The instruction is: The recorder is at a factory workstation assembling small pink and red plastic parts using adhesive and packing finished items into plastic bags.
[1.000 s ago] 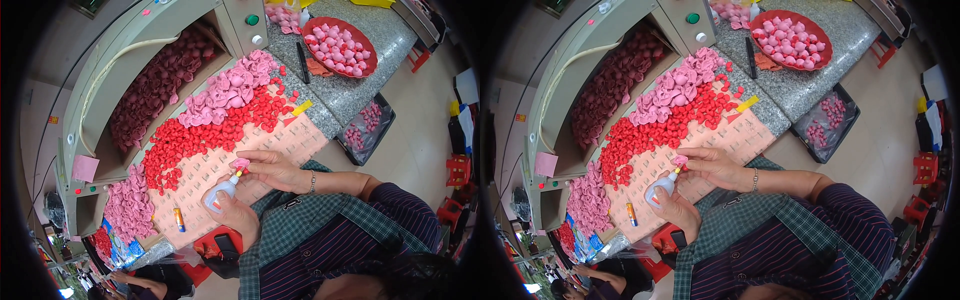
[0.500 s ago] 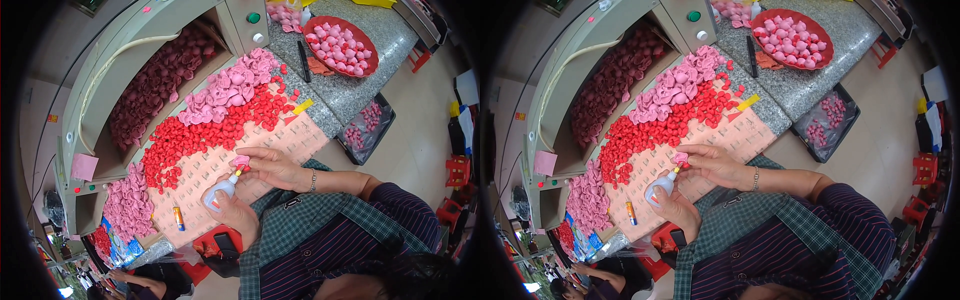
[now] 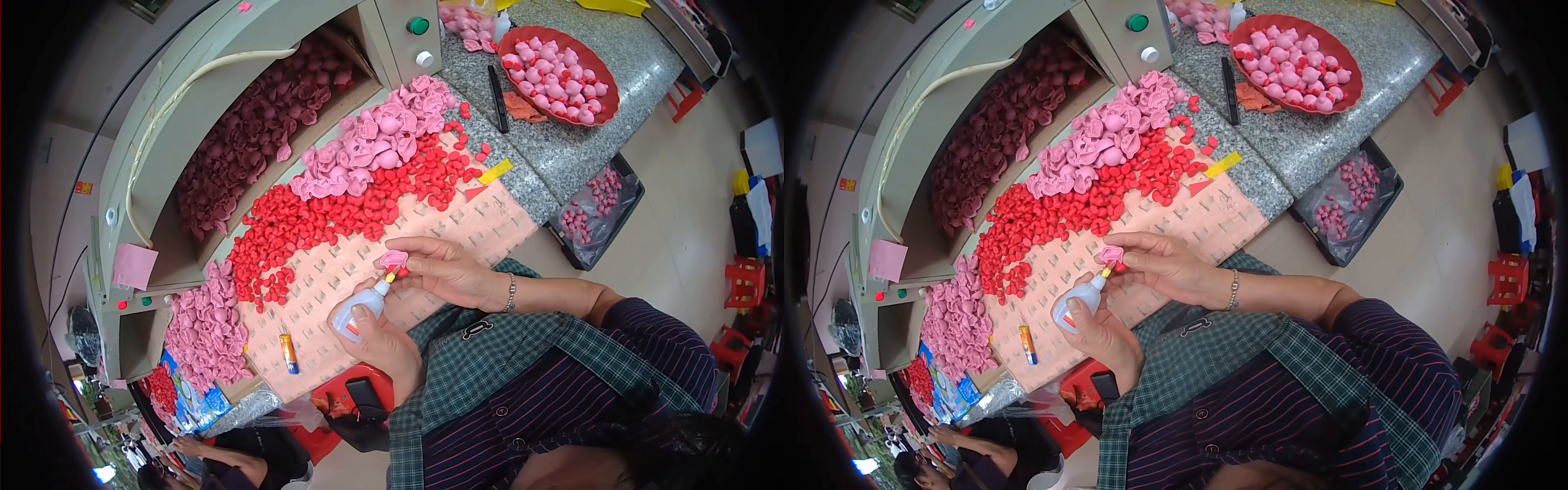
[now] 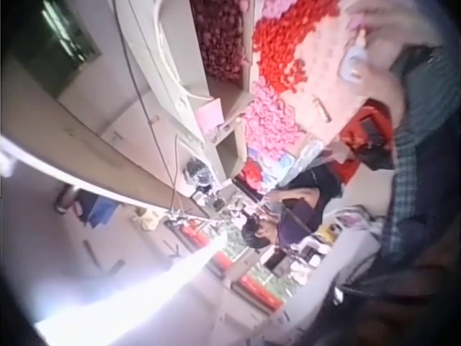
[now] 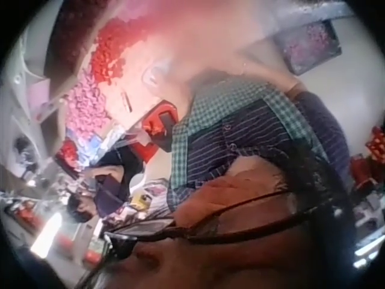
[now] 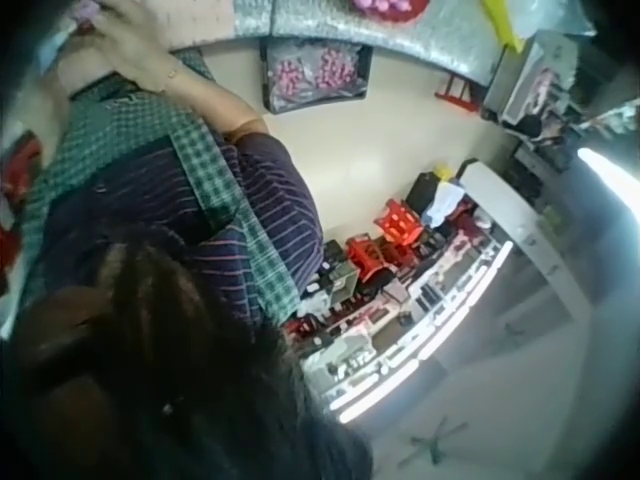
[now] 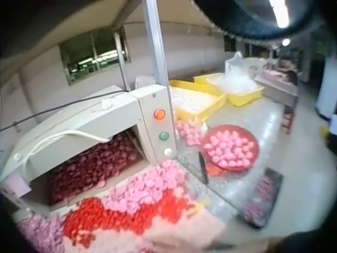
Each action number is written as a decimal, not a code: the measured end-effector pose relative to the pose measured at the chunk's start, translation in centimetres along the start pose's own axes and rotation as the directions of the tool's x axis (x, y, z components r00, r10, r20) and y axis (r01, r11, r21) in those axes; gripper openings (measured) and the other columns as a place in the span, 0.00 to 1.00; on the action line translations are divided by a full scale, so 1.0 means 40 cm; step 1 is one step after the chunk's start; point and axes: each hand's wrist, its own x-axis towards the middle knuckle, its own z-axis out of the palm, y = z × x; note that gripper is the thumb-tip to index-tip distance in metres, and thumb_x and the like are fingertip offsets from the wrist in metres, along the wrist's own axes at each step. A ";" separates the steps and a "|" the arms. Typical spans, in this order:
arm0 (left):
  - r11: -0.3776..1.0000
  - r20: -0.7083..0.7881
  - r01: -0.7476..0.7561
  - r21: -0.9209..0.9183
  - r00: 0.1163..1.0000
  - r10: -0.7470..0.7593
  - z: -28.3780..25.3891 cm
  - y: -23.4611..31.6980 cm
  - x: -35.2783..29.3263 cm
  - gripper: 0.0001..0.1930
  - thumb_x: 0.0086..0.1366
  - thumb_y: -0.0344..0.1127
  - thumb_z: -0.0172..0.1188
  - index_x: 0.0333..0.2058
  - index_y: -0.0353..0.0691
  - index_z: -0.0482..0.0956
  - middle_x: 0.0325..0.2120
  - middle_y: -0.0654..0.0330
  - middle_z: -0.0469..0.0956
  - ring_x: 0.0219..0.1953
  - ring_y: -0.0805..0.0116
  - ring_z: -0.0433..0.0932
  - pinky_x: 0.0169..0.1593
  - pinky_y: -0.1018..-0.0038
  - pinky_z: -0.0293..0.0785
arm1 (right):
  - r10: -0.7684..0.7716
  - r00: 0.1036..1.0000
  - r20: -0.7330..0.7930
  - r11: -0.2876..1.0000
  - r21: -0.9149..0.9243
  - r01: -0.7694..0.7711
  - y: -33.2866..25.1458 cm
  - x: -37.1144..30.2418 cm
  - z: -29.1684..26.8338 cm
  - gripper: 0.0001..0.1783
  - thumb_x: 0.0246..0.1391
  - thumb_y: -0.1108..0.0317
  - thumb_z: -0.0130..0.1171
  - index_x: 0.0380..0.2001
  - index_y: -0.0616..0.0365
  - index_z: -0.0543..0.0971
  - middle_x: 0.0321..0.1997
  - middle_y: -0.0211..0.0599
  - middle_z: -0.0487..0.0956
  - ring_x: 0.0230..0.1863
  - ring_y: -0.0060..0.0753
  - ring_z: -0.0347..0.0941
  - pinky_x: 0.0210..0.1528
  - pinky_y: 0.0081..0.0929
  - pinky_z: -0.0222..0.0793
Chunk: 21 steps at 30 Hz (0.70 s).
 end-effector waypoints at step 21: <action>0.996 -0.016 -0.062 0.070 0.998 0.064 0.009 0.009 -0.009 0.17 0.70 0.39 0.57 0.44 0.32 0.63 0.41 0.39 0.76 0.46 0.53 0.77 0.53 0.60 0.76 | -0.019 1.000 -0.008 1.000 0.022 0.019 0.000 0.000 0.011 0.22 0.68 0.70 0.49 0.64 0.60 0.67 0.55 0.39 0.76 0.53 0.33 0.75 0.55 0.35 0.75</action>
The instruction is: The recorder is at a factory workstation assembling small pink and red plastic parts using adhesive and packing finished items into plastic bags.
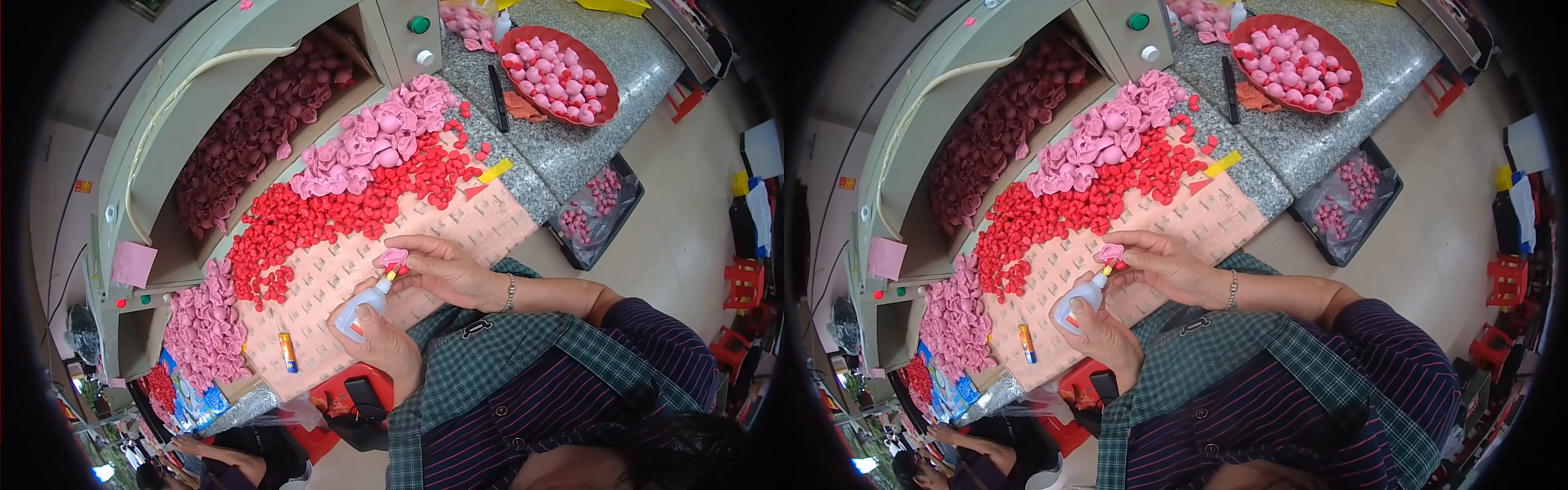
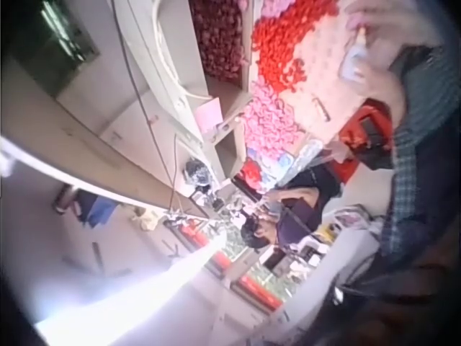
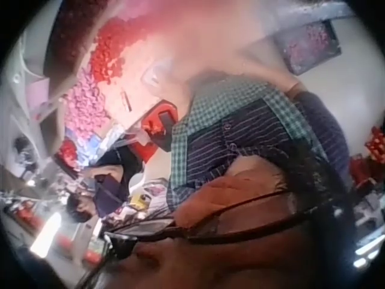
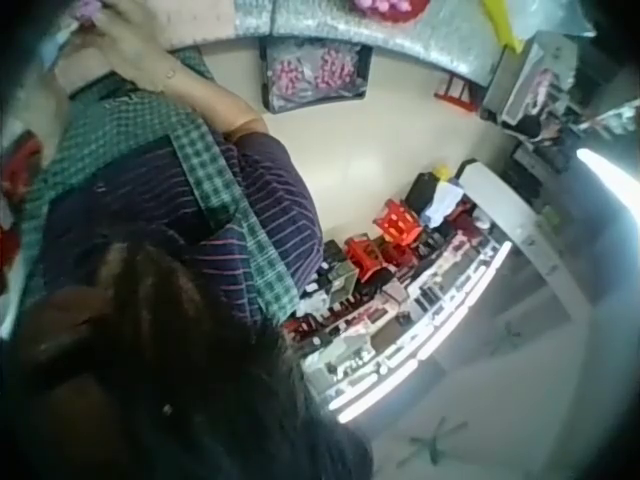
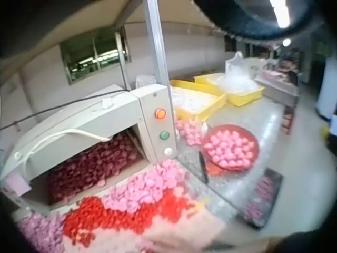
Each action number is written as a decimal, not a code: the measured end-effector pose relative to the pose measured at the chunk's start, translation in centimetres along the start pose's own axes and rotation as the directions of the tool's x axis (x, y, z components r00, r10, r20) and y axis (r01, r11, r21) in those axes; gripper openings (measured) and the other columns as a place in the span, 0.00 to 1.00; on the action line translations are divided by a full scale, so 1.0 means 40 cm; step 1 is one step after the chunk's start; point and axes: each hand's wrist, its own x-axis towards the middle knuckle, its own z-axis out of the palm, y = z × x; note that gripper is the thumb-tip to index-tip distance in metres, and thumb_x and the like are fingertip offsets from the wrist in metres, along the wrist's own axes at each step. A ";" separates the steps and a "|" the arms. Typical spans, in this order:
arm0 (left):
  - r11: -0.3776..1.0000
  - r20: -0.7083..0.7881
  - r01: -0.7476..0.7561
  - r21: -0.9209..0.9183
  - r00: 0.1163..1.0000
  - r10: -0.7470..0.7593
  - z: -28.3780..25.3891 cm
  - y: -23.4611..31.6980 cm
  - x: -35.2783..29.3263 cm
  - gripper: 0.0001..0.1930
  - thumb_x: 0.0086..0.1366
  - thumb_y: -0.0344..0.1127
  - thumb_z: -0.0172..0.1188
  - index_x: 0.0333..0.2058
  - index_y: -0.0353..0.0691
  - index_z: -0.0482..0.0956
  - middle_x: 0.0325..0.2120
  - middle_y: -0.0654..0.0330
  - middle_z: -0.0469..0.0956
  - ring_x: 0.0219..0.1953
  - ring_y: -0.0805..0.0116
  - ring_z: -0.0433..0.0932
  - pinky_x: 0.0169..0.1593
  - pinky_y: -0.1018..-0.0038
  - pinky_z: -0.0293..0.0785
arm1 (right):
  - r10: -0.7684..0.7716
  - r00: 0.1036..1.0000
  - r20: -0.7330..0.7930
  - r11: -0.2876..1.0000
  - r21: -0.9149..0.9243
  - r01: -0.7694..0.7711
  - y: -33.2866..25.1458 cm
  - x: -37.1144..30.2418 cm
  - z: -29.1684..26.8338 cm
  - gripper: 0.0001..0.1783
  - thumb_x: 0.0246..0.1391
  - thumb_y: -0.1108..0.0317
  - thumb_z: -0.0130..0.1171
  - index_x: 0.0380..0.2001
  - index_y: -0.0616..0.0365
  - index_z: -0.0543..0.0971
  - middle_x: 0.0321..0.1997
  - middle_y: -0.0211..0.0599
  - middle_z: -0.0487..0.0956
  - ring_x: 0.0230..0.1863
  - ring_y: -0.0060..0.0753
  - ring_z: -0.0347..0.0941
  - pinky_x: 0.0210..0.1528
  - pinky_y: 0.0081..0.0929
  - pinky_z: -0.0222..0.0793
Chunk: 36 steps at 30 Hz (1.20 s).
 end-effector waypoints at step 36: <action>0.987 0.006 -0.092 0.129 0.996 0.092 -0.002 -0.001 -0.012 0.20 0.68 0.40 0.59 0.45 0.29 0.63 0.41 0.39 0.76 0.46 0.55 0.76 0.55 0.59 0.73 | 0.020 0.999 -0.047 1.000 0.020 -0.019 -0.010 -0.005 0.008 0.24 0.68 0.69 0.48 0.66 0.59 0.63 0.56 0.39 0.75 0.50 0.35 0.79 0.50 0.33 0.80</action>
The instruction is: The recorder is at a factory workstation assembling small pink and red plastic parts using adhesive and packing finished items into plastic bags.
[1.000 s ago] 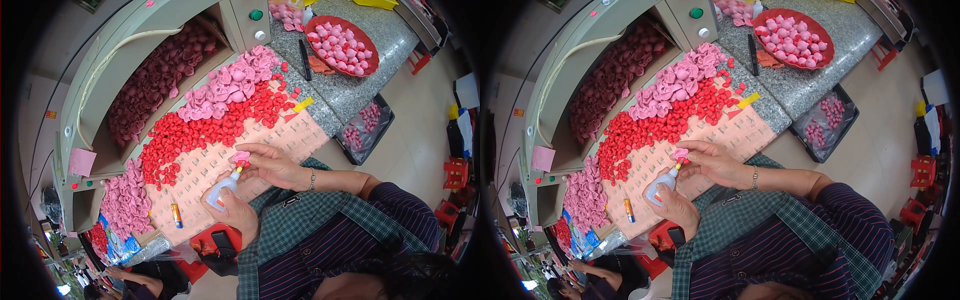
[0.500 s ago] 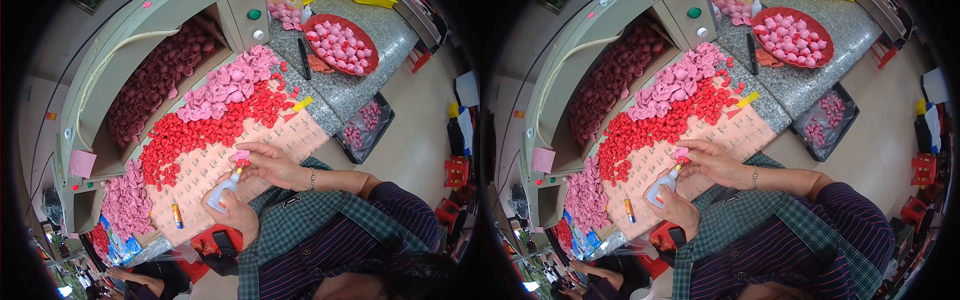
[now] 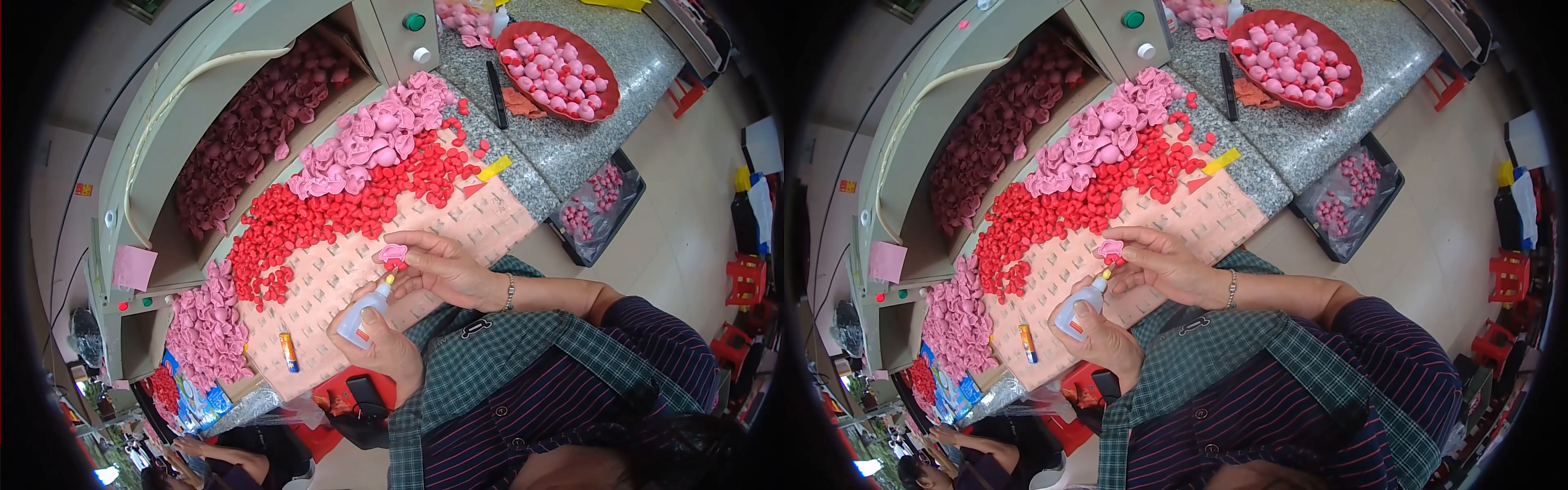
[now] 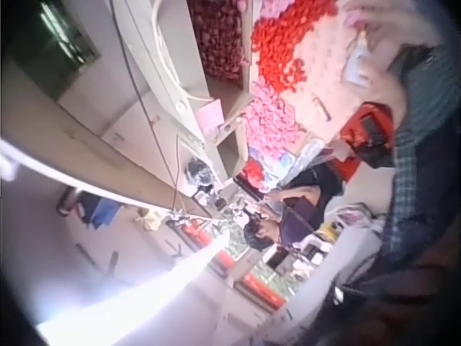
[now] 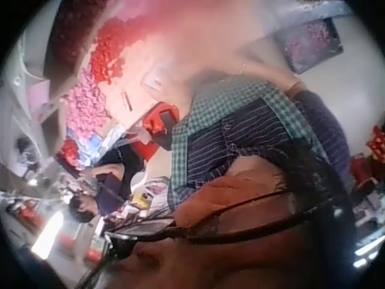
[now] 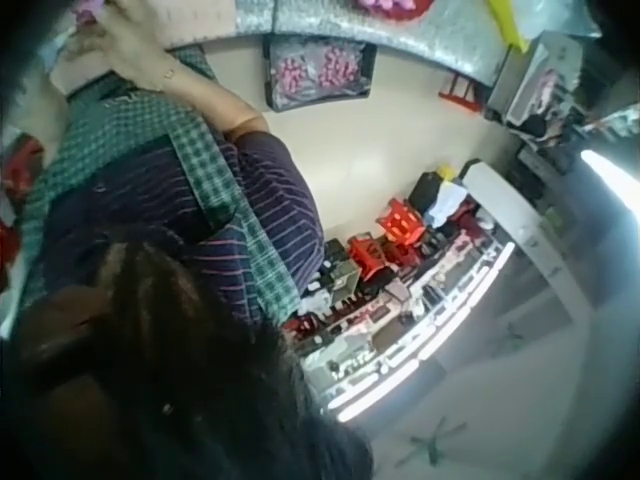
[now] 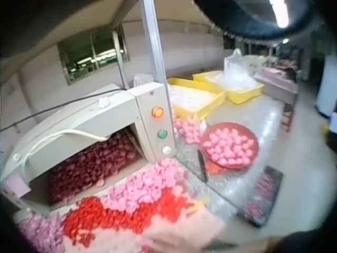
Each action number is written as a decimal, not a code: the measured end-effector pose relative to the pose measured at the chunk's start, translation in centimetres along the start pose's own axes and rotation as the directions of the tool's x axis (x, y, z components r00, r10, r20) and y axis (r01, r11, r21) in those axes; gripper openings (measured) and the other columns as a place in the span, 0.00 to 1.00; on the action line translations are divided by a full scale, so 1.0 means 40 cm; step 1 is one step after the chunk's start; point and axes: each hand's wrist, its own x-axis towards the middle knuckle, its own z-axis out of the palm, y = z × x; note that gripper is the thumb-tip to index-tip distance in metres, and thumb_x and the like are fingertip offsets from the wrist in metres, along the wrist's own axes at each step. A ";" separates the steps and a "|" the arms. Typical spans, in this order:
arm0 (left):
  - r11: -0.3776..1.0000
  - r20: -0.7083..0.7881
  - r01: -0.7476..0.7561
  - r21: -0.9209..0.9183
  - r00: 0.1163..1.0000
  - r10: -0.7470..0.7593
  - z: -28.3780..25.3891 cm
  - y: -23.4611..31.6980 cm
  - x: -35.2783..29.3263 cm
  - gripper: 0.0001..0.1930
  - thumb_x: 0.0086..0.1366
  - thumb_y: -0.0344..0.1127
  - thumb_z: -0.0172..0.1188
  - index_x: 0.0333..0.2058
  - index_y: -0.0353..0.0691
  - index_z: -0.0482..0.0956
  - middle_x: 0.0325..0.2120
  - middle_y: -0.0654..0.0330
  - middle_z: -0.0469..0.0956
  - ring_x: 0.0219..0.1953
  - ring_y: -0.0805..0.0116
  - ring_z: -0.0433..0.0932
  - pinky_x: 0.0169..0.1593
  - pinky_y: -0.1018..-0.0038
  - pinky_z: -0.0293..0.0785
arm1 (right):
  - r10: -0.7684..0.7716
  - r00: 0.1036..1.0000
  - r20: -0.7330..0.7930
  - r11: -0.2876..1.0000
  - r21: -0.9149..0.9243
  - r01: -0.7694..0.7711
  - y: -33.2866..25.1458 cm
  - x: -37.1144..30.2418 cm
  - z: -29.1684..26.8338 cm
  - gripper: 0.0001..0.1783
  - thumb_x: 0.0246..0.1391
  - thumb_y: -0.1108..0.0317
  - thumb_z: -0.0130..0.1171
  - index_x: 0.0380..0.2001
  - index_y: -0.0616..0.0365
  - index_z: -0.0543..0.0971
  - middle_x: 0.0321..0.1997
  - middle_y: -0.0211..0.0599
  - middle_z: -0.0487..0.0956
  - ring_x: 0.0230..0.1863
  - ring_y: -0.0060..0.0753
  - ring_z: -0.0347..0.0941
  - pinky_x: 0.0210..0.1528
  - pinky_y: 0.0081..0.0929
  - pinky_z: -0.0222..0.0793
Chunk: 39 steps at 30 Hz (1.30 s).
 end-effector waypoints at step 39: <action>0.994 -0.055 -0.095 0.051 0.994 0.098 0.022 -0.005 -0.004 0.16 0.66 0.34 0.56 0.43 0.27 0.64 0.39 0.38 0.77 0.42 0.53 0.79 0.48 0.61 0.79 | 0.015 1.000 -0.002 0.988 0.155 -0.014 0.004 0.001 -0.016 0.27 0.70 0.66 0.46 0.69 0.49 0.58 0.64 0.44 0.70 0.54 0.41 0.77 0.52 0.41 0.78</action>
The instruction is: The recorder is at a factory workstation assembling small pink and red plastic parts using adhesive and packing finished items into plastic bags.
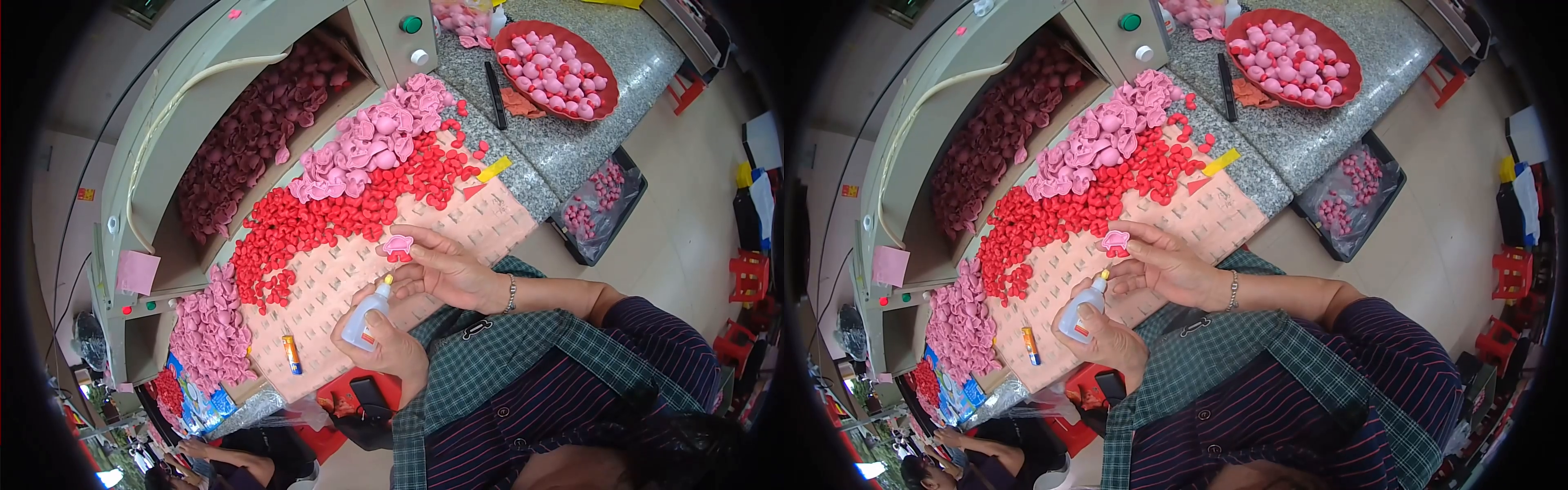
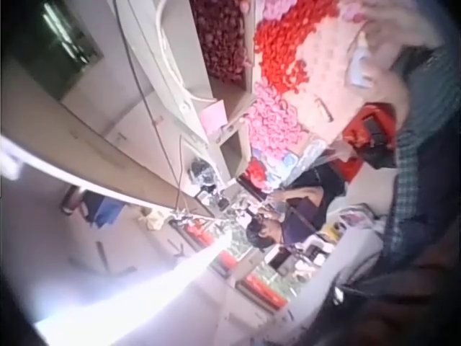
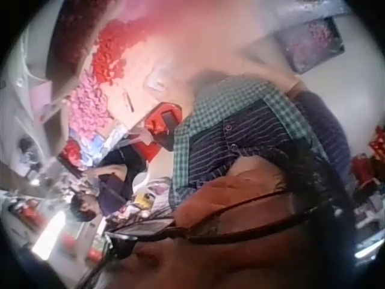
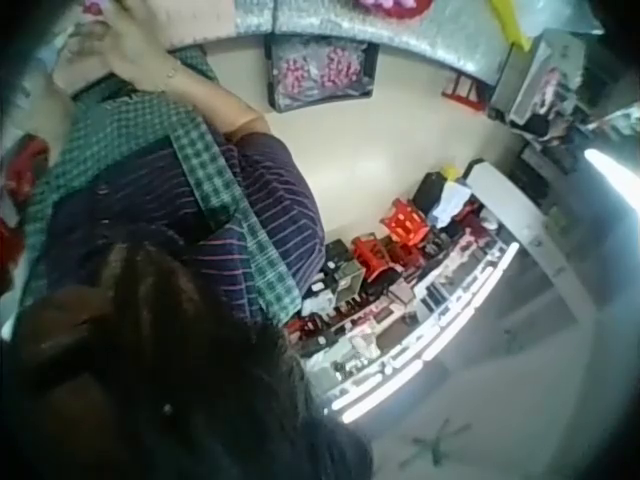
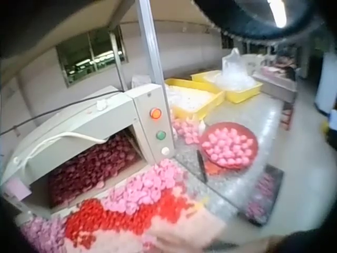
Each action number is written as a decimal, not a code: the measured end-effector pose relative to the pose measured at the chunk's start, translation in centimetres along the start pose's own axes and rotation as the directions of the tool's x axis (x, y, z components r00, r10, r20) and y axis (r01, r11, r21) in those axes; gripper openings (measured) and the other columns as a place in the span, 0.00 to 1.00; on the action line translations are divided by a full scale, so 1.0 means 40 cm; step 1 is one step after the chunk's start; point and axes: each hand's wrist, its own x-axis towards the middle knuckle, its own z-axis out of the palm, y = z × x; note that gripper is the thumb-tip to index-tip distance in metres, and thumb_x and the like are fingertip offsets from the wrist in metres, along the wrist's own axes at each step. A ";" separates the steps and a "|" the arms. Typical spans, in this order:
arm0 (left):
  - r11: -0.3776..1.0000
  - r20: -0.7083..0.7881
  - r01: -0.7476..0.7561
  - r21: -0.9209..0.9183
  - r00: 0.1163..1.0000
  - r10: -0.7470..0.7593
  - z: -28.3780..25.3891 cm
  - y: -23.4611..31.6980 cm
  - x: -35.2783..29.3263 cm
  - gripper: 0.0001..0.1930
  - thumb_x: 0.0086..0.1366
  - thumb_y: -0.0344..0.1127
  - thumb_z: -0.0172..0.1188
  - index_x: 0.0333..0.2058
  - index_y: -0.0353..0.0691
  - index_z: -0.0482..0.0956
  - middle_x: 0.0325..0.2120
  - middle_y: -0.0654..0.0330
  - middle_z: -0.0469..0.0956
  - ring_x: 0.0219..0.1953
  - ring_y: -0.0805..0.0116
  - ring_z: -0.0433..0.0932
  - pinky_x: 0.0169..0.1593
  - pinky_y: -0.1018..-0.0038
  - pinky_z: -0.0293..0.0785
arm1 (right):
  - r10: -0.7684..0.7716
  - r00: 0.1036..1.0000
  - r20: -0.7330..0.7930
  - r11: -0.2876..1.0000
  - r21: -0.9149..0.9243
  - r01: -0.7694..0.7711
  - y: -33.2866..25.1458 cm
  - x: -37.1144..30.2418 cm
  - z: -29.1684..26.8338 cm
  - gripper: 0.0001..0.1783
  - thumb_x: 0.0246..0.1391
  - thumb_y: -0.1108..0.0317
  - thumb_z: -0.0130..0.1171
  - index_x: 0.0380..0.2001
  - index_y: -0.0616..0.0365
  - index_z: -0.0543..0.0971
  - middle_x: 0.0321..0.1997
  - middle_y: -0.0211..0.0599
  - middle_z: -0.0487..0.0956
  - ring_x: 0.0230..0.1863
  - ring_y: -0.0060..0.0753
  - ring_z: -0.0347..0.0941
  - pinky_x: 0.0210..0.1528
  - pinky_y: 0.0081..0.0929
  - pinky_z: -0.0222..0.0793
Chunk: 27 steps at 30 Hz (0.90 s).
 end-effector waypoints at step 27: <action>0.631 0.214 0.491 -0.600 0.859 -0.465 -0.102 -0.110 0.072 0.23 0.65 0.35 0.63 0.54 0.32 0.68 0.44 0.53 0.77 0.45 0.64 0.77 0.53 0.67 0.75 | 0.005 0.995 0.095 0.999 -0.045 -0.001 -0.014 -0.004 -0.004 0.25 0.69 0.66 0.47 0.67 0.55 0.62 0.61 0.46 0.73 0.56 0.42 0.75 0.58 0.41 0.73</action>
